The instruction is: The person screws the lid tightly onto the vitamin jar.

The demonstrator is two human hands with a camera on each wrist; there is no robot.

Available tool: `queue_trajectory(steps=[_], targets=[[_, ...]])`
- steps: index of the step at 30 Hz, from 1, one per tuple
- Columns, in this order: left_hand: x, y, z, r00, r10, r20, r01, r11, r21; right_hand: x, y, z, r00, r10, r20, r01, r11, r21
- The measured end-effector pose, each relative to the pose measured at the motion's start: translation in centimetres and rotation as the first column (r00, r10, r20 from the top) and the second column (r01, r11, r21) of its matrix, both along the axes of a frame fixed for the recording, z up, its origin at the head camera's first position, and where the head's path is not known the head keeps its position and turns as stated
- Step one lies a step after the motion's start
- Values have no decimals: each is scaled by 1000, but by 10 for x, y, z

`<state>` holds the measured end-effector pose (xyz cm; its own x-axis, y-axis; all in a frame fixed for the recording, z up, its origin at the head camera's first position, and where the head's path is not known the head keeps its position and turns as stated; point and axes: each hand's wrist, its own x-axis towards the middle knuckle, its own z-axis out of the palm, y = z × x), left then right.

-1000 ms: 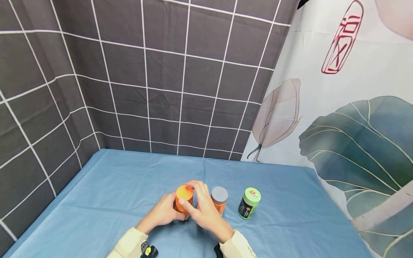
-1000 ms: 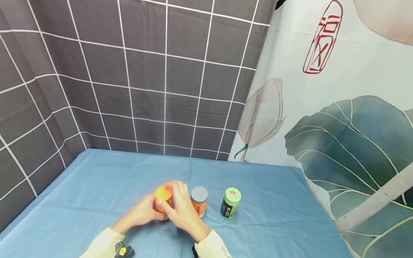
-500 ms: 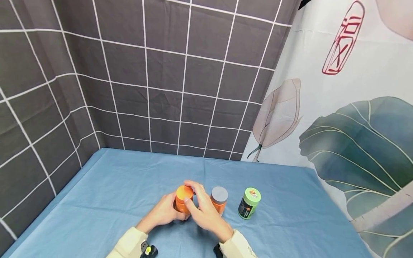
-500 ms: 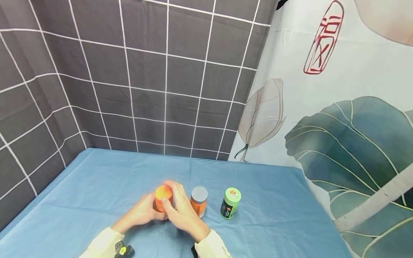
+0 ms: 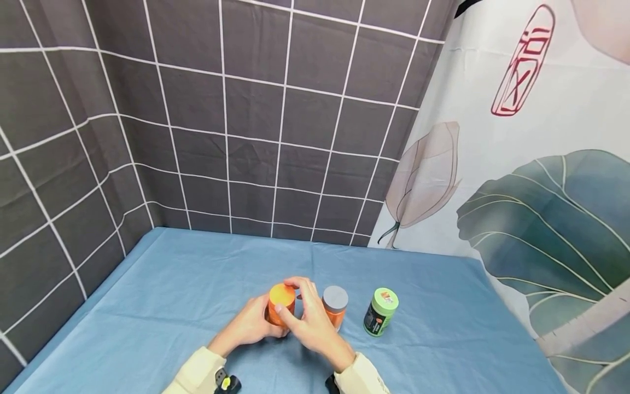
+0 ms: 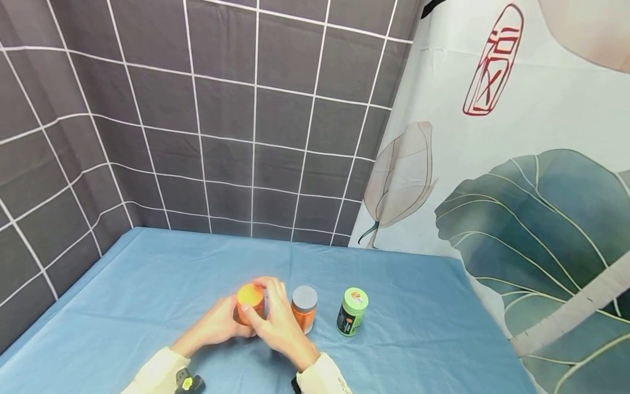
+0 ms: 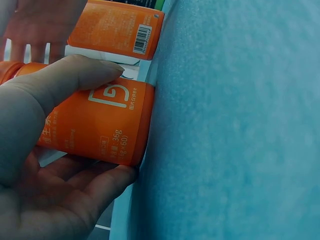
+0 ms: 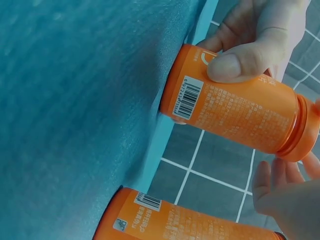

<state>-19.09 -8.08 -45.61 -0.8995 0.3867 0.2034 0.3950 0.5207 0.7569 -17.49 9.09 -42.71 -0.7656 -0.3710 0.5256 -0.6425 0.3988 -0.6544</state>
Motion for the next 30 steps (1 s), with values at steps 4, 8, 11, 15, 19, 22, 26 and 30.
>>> queue_trajectory(steps=[4,8,11,15,19,22,26,30], targets=[[0,0,-2,1000,-6,5,6,1000,1,1,-2,-1,1000,-16,10,16,1000,-7],[-1,1,-1,1000,-9,19,9,1000,6,1,-2,-2,1000,19,19,-19,1000,-17],[-1,1,-1,1000,-14,22,14,1000,4,1,-1,-2,998,65,-9,-65,998,-23],[-1,0,-1,1000,-21,16,21,1000,7,1,-1,-2,995,88,-36,-89,996,-19],[-2,1,-3,1000,-12,2,12,1000,7,2,-2,-1,999,51,-7,-51,999,-13],[-2,1,-3,1000,2,-12,-2,1000,-2,2,-3,-1,1000,28,2,-28,1000,-8],[-2,1,-3,1000,14,-16,-14,1000,-12,1,-4,-3,1000,15,-1,-15,1000,1],[-2,2,-2,1000,10,-9,-11,1000,-11,1,-4,-4,999,12,-40,-12,1000,15]])
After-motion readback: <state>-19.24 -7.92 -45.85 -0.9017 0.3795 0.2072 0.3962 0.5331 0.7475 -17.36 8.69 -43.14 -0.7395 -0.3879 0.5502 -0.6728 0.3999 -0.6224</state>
